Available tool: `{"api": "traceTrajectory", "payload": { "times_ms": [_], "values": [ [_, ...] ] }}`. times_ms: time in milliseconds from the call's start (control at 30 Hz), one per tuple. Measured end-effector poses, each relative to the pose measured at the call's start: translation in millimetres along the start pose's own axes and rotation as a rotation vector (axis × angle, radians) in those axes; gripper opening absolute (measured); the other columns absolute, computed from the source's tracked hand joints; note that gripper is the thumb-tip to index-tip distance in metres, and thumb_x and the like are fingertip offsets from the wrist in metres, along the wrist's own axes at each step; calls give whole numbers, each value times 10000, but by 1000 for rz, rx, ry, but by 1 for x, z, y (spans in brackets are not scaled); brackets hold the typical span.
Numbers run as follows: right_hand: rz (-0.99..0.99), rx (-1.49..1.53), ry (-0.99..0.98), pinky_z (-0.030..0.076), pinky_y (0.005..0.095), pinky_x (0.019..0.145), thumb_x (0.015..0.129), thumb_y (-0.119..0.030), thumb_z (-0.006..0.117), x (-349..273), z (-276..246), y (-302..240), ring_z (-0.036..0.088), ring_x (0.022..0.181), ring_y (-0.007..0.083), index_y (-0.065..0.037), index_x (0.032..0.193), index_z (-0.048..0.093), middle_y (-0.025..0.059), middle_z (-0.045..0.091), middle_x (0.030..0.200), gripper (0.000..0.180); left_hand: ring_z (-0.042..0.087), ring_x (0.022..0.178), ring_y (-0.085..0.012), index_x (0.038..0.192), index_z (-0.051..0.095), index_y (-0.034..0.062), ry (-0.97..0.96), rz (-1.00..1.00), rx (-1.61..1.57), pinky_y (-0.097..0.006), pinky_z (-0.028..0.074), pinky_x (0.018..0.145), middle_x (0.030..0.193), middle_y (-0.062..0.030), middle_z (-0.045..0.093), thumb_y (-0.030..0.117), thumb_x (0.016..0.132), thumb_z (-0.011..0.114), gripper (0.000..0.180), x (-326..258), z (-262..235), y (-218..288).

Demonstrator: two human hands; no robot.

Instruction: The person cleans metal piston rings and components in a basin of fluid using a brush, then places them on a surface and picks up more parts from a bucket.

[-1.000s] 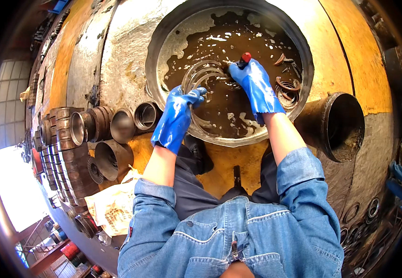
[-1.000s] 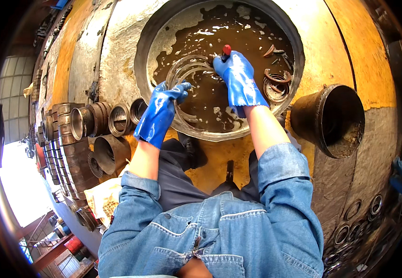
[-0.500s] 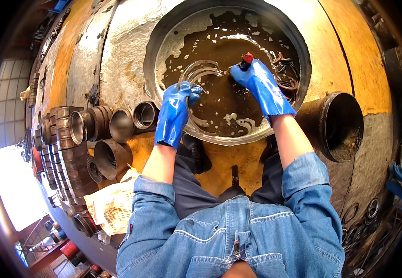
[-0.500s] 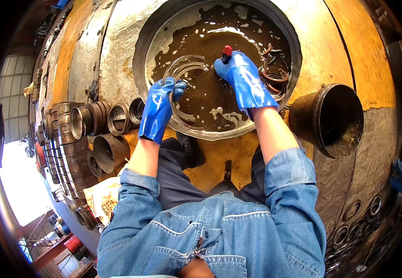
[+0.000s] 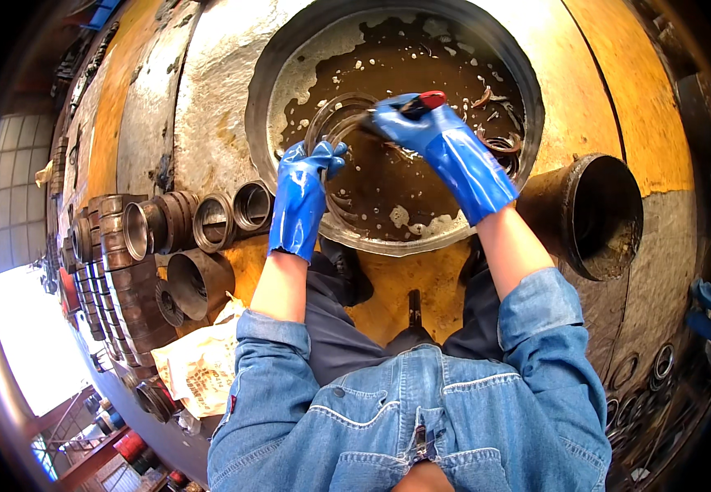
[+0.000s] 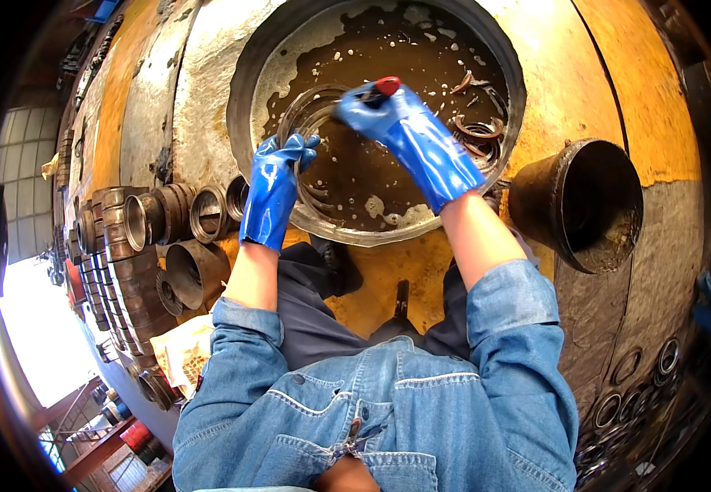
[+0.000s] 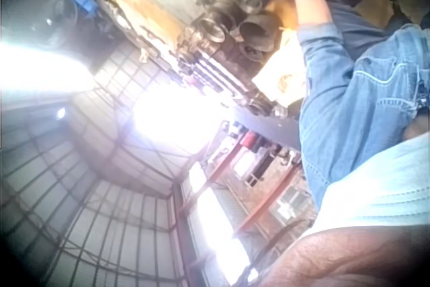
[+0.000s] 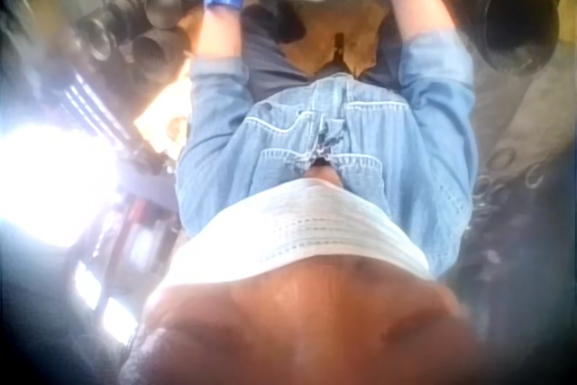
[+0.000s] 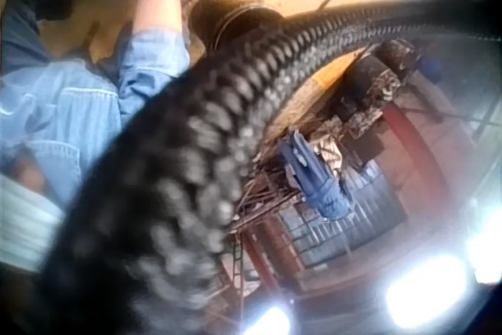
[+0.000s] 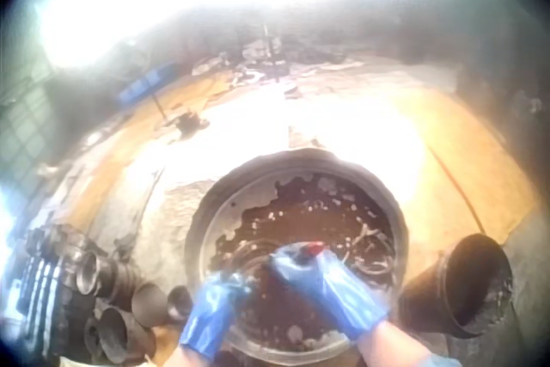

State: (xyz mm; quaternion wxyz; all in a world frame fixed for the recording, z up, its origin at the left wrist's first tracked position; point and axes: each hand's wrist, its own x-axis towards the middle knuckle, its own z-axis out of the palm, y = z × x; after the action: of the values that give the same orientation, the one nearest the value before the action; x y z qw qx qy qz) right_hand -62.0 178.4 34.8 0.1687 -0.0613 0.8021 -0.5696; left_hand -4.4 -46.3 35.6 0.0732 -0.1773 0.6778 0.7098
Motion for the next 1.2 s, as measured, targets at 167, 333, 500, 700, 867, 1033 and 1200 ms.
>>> {"api": "traceTrajectory", "payload": {
  "times_ms": [167, 333, 500, 700, 867, 1033, 1200],
  "values": [
    [-163, -6, -70, 591, 327, 845, 952, -260, 739, -13, 29, -47, 729, 923, 163, -68, 1183, 761, 115, 788, 1053, 301, 666, 885, -134, 1212, 749, 40, -199, 43, -151, -263, 518, 808, 1021, -52, 748, 71, 947, 646, 285, 12, -9, -11],
    [-7, 11, 197, 502, 305, 651, 958, -150, 608, 19, 9, 1, 573, 686, 149, -35, 969, 632, 24, 612, 749, 118, 696, 870, -197, 1180, 682, -70, -151, -54, -263, -290, 555, 795, 1040, -144, 745, -25, 891, 665, 294, 12, -10, -8],
    [-196, 89, -7, 585, 328, 856, 950, -254, 695, 21, 21, -10, 716, 941, 197, -22, 1133, 691, 107, 749, 988, 296, 675, 881, -151, 1175, 705, -22, -163, -24, -209, -279, 543, 814, 1034, -85, 743, 19, 928, 658, 255, 6, -11, -5],
    [-210, 69, 143, 574, 329, 733, 891, -278, 743, 2, 28, -47, 704, 745, 150, -58, 974, 781, 80, 764, 826, 238, 672, 865, -138, 1162, 724, 6, -244, 36, -106, -294, 556, 783, 993, -38, 727, 93, 943, 728, 236, 8, -23, -15],
    [219, 116, 304, 509, 375, 741, 913, -384, 675, 22, -1, 11, 622, 746, 170, 0, 945, 734, 80, 710, 800, 390, 706, 793, -177, 1217, 688, -38, -210, -61, -102, -291, 554, 746, 1097, -162, 768, 58, 925, 741, 313, 6, -20, -10],
    [395, -223, 419, 565, 423, 881, 849, -372, 691, 21, -6, 80, 743, 992, 362, -1, 1023, 761, 242, 758, 1039, 416, 704, 848, -173, 1293, 646, -28, -182, -52, -28, -306, 549, 775, 1126, -149, 759, 277, 1008, 699, 421, -2, 0, 0],
    [553, -216, 193, 567, 417, 880, 830, -370, 698, 17, -13, 37, 749, 972, 350, -25, 1046, 758, 216, 766, 993, 410, 680, 786, -156, 1357, 630, 47, -132, -129, -33, -300, 530, 716, 1123, -117, 774, 513, 1104, 464, 556, 4, -6, -1]
  ]
}}
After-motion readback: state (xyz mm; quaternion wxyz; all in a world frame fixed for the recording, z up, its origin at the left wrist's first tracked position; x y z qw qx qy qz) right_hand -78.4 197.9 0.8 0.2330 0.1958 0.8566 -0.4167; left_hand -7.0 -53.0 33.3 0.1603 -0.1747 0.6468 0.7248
